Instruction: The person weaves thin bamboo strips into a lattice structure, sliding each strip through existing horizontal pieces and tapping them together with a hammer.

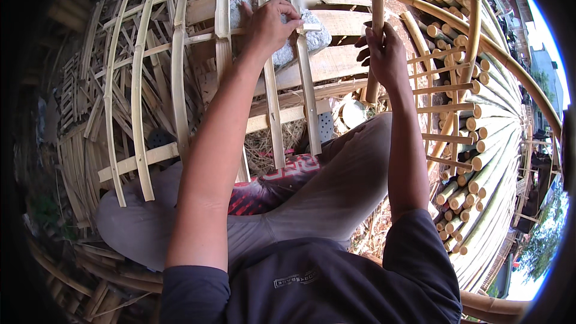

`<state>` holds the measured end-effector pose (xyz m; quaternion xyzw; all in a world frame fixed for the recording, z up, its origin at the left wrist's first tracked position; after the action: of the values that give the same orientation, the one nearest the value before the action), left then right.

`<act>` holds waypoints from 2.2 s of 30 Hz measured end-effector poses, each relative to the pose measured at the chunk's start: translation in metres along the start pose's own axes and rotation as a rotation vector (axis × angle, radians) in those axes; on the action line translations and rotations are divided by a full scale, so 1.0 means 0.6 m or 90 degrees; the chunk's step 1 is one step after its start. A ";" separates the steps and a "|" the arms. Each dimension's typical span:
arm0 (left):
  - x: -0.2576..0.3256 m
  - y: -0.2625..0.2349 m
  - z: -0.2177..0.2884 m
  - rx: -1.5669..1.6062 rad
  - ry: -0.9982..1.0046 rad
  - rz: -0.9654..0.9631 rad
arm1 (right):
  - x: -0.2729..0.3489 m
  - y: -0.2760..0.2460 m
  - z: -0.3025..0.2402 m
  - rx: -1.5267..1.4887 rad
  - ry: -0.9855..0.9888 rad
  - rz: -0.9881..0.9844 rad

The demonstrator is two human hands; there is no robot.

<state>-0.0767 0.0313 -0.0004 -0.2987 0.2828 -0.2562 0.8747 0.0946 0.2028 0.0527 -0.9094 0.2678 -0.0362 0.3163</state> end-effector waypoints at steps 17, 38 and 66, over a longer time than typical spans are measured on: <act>-0.004 0.001 -0.002 0.015 -0.015 -0.010 | 0.053 0.038 -0.115 0.289 -0.265 -0.088; -0.002 0.008 -0.006 0.020 0.005 -0.001 | 0.061 0.045 -0.108 0.306 -0.255 -0.092; -0.002 0.009 -0.005 0.011 0.010 -0.012 | 0.074 0.054 -0.091 0.223 -0.261 -0.068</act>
<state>-0.0781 0.0345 -0.0057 -0.2916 0.2850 -0.2692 0.8725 0.1046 0.1283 0.0725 -0.8419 0.1396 0.0859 0.5141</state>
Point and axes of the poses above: each hand's wrist, its own x-axis away from the middle knuckle, its own y-axis out of the palm, z = x × y, the point moved 10 cm from there along -x, towards the middle knuckle, and after that the axes turned 6 degrees about -z, right-handed, at the moved point
